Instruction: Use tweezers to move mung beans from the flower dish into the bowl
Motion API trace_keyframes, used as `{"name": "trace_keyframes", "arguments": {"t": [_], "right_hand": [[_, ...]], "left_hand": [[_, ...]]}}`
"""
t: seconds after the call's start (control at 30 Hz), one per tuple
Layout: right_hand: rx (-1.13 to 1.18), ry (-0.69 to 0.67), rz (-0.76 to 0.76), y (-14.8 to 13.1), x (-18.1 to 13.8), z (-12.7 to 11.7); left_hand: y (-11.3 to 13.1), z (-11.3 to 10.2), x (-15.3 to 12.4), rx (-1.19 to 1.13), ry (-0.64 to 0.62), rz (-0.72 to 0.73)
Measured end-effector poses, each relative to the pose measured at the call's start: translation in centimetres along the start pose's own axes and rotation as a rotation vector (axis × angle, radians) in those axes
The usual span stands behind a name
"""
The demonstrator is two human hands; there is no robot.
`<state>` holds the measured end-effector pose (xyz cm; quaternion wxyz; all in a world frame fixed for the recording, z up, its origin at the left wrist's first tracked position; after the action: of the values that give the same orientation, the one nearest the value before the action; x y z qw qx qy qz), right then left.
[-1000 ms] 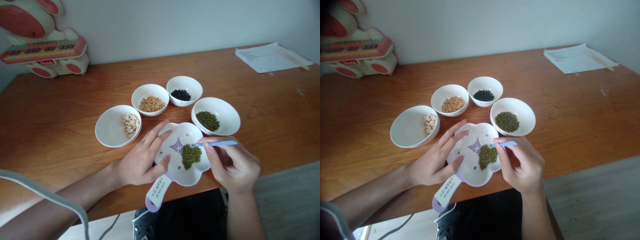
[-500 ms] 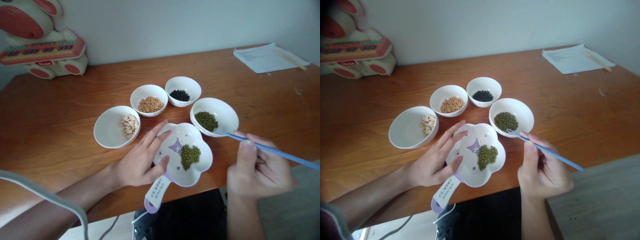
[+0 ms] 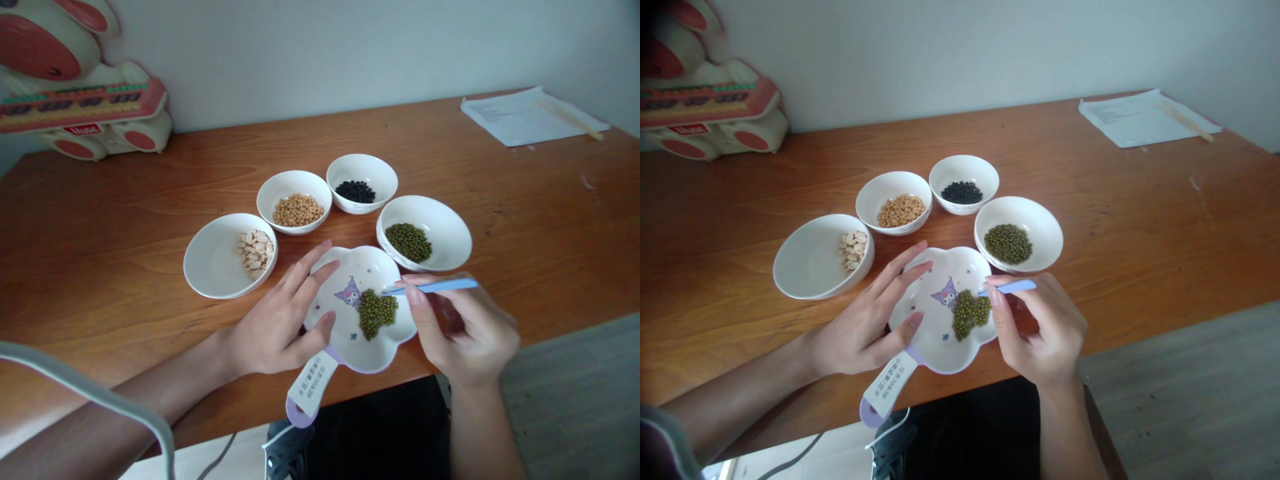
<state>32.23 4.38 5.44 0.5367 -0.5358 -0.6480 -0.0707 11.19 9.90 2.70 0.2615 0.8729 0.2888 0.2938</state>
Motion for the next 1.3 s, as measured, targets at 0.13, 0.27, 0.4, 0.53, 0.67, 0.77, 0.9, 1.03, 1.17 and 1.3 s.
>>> {"name": "trace_keyframes", "arguments": {"t": [0.13,0.27,0.4,0.53,0.67,0.77,0.9,1.03,1.17,1.3], "right_hand": [[0.028,-0.007,0.007,0.1,0.1,0.1],[0.052,-0.034,-0.01,0.0,0.0,0.4],[0.065,-0.061,-0.025,-0.1,0.0,0.7],[0.074,-0.083,-0.029,-0.1,0.1,0.9],[0.083,-0.046,-0.005,0.1,-0.1,0.5],[0.08,-0.012,0.04,0.5,-0.2,0.1],[0.043,0.005,0.048,0.7,-0.3,-0.1],[0.044,-0.015,0.03,0.5,-0.1,0.1],[0.069,-0.057,0.025,0.3,0.1,0.6],[0.076,-0.062,0.022,0.3,0.1,0.7]], "left_hand": [[-0.1,0.1,-0.1,-0.005,-0.004,0.0],[0.0,0.0,-0.1,-0.001,0.003,0.007],[0.0,0.1,0.0,0.003,-0.001,0.008],[0.0,0.0,0.0,0.005,-0.002,0.002],[0.1,0.0,0.0,0.01,-0.003,0.011],[0.1,0.1,0.0,0.014,0.0,0.014],[0.1,0.1,0.0,0.019,0.0,0.015],[0.1,0.0,0.0,0.016,0.0,0.017],[0.1,0.0,0.1,0.017,0.003,0.015],[0.1,0.0,0.0,0.015,-0.001,0.015]]}}
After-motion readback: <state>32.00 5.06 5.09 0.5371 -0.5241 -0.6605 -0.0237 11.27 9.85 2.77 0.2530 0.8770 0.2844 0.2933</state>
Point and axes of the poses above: each hand's wrist, its own x-axis towards the middle knuckle, its own z-axis out of the palm, y = z × x, the point moved 9 cm from there along x, towards the middle knuckle, and after that the axes turned 9 degrees about y, right-handed, at the moved point
